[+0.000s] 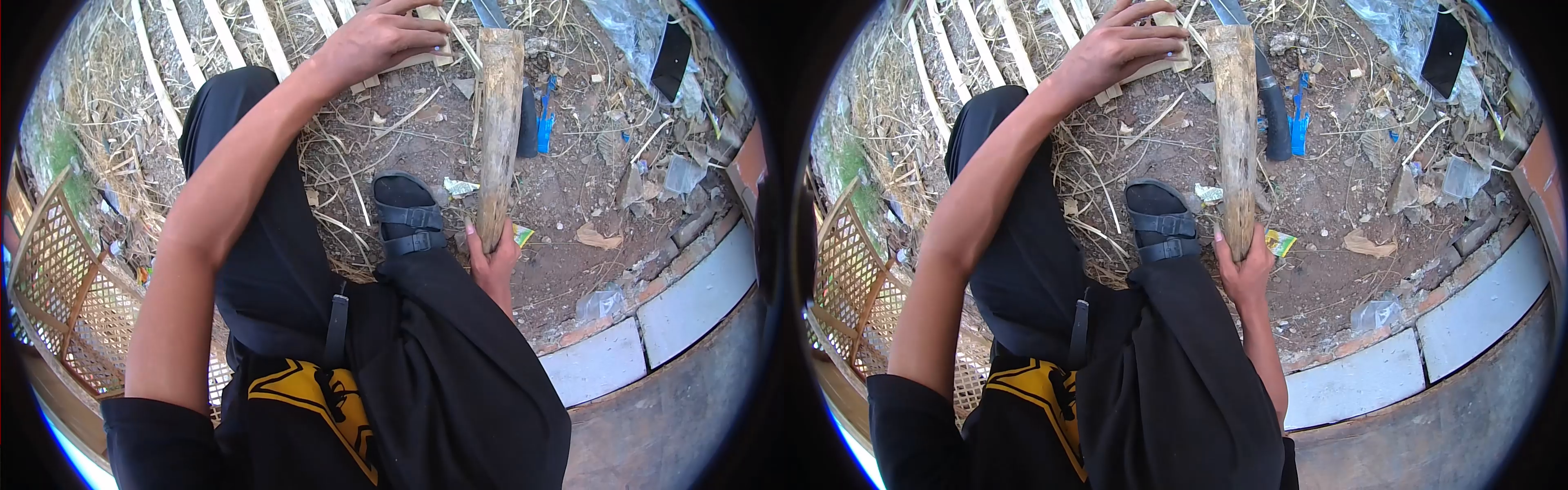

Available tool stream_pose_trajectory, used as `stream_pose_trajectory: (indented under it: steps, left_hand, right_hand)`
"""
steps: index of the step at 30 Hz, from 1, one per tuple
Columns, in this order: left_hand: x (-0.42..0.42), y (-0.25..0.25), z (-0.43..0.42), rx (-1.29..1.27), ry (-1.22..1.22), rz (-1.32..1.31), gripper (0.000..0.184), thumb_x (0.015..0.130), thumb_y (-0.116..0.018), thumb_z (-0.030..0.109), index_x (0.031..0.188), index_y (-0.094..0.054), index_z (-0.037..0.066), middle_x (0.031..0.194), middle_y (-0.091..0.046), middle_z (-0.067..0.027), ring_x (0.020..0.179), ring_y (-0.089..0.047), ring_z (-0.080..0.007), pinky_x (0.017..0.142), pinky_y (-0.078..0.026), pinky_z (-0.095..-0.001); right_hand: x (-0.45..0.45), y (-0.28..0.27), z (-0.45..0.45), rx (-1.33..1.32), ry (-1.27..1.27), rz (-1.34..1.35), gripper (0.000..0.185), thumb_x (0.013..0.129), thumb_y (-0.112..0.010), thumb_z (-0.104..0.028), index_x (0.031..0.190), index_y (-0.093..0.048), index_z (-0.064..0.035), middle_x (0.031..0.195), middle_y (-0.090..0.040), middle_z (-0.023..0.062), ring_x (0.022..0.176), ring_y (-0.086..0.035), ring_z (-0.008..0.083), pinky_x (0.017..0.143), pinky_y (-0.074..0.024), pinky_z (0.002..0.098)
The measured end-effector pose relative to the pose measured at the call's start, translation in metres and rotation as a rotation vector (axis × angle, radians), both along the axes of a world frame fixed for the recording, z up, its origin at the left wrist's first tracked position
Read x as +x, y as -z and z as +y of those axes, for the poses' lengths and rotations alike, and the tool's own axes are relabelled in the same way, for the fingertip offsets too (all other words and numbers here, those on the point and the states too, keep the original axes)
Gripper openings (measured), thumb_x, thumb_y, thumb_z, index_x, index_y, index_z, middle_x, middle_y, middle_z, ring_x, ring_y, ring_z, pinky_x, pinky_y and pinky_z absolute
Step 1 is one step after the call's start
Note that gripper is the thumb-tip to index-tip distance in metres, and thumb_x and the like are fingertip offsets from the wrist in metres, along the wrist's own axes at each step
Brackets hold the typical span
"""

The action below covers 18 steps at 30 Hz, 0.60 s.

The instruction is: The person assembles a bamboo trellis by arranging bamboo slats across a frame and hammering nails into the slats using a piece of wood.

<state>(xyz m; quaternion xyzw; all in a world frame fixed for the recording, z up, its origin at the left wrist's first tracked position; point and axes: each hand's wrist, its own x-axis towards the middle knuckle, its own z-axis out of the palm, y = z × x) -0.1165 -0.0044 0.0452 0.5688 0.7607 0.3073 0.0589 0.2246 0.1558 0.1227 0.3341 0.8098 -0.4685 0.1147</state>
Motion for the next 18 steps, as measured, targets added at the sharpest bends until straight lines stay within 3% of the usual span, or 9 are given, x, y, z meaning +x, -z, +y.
stream_pose_trajectory:
  steps: [2, 6, 10, 18]
  left_hand:
    - [-0.011, 0.011, -0.006, -0.009, 0.121, -0.003, 0.026, 0.088, -0.071, 0.015, 0.113, -0.071, 0.006, 0.126, -0.067, -0.0083, 0.126, -0.056, -0.0348, 0.117, -0.035, -0.0531]
    - [-0.013, 0.004, -0.005, 0.033, 0.103, -0.15, 0.025, 0.088, -0.07, 0.012, 0.111, -0.071, 0.003, 0.123, -0.067, -0.0121, 0.126, -0.057, -0.0343, 0.112, -0.04, -0.0493]
    - [-0.017, 0.007, -0.004, 0.057, 0.131, -0.066, 0.025, 0.087, -0.071, 0.018, 0.11, -0.073, 0.007, 0.121, -0.069, -0.0088, 0.12, -0.059, -0.0279, 0.103, -0.04, -0.0465]
    - [-0.018, 0.02, -0.006, 0.027, 0.128, -0.012, 0.026, 0.087, -0.069, 0.023, 0.109, -0.075, 0.012, 0.12, -0.071, -0.0042, 0.115, -0.06, -0.0226, 0.101, -0.035, -0.0439]
  right_hand:
    - [-0.006, -0.003, 0.001, -0.001, 0.0, -0.012, 0.032, 0.09, -0.074, -0.019, 0.107, -0.057, 0.0023, 0.081, -0.068, 0.0208, 0.07, -0.069, 0.0364, 0.065, -0.0519, 0.0425]
    - [-0.006, 0.002, 0.001, 0.024, -0.025, 0.008, 0.033, 0.09, -0.074, -0.019, 0.107, -0.057, 0.0022, 0.081, -0.068, 0.0208, 0.071, -0.069, 0.0354, 0.065, -0.052, 0.0423]
    - [-0.008, 0.0, -0.001, 0.004, -0.016, -0.021, 0.033, 0.09, -0.074, -0.02, 0.108, -0.058, 0.0022, 0.082, -0.068, 0.0209, 0.071, -0.07, 0.0356, 0.066, -0.0521, 0.0424]
    - [-0.001, 0.003, -0.005, -0.004, 0.009, 0.005, 0.032, 0.09, -0.074, -0.02, 0.106, -0.058, 0.0018, 0.079, -0.067, 0.0201, 0.068, -0.068, 0.0341, 0.064, -0.0509, 0.0426]
